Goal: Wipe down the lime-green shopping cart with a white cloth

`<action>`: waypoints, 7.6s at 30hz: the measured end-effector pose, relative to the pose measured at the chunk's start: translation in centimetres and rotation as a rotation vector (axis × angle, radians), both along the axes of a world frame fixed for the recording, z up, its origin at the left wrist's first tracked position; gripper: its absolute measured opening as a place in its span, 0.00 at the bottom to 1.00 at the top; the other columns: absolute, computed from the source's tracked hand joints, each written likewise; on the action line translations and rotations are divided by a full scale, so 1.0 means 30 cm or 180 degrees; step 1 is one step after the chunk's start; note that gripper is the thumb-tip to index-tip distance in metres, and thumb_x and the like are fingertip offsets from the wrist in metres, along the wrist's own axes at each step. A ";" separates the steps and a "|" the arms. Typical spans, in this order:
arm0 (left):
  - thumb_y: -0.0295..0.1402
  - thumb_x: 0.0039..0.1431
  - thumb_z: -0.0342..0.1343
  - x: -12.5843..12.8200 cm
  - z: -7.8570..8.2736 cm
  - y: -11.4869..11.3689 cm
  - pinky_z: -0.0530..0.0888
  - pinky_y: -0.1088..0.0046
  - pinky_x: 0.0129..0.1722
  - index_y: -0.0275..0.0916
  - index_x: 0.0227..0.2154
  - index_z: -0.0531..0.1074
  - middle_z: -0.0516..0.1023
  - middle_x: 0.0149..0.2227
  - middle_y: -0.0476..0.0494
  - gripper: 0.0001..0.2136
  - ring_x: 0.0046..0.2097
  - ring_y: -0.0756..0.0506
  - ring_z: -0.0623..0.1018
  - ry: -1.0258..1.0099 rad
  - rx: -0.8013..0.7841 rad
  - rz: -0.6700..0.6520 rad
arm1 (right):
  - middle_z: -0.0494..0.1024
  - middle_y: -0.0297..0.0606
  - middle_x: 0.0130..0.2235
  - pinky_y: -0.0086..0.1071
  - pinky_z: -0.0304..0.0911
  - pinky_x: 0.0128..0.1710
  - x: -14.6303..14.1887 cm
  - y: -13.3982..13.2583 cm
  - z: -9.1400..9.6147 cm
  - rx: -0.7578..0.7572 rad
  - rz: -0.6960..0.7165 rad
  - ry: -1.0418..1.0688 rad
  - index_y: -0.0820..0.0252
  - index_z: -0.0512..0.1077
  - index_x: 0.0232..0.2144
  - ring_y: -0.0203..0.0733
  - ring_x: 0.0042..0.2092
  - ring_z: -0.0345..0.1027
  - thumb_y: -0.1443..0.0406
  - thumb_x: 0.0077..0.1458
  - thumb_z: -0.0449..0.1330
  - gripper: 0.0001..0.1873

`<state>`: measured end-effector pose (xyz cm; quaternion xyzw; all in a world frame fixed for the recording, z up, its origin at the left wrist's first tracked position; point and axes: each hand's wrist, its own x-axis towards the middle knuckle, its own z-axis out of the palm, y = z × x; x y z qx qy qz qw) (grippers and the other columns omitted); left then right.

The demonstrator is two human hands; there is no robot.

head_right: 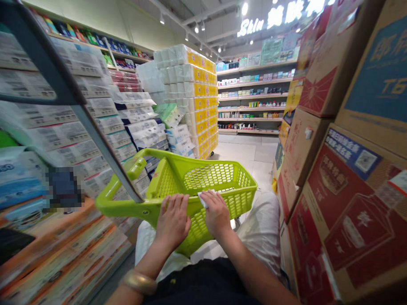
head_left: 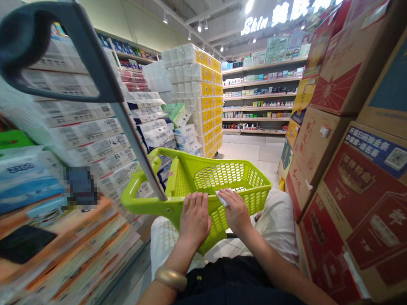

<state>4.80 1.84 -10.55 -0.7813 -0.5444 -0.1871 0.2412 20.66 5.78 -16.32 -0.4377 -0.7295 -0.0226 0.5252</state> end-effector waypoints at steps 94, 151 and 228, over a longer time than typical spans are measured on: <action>0.30 0.52 0.55 -0.007 -0.005 -0.003 0.56 0.56 0.64 0.34 0.57 0.66 0.73 0.53 0.34 0.27 0.59 0.36 0.66 -0.0038 0.0010 -0.0034 | 0.79 0.41 0.52 0.49 0.61 0.63 0.016 0.003 -0.015 0.0022 0.0006 0.0291 0.55 0.74 0.53 0.45 0.58 0.69 0.78 0.54 0.47 0.30; 0.30 0.52 0.55 -0.006 -0.014 0.004 0.55 0.55 0.65 0.31 0.56 0.66 0.73 0.53 0.34 0.26 0.58 0.36 0.67 -0.0084 0.0014 -0.0020 | 0.78 0.42 0.53 0.51 0.58 0.64 0.034 0.013 0.017 -0.0398 -0.0007 0.0009 0.57 0.76 0.50 0.46 0.59 0.69 0.78 0.52 0.48 0.28; 0.27 0.52 0.53 -0.123 0.044 0.131 0.53 0.53 0.67 0.37 0.51 0.69 0.76 0.50 0.37 0.21 0.58 0.37 0.69 -0.0103 -0.0185 0.0000 | 0.80 0.43 0.51 0.49 0.64 0.60 0.083 0.072 -0.036 -0.0270 -0.0632 -0.0228 0.58 0.77 0.47 0.47 0.56 0.72 0.80 0.48 0.49 0.29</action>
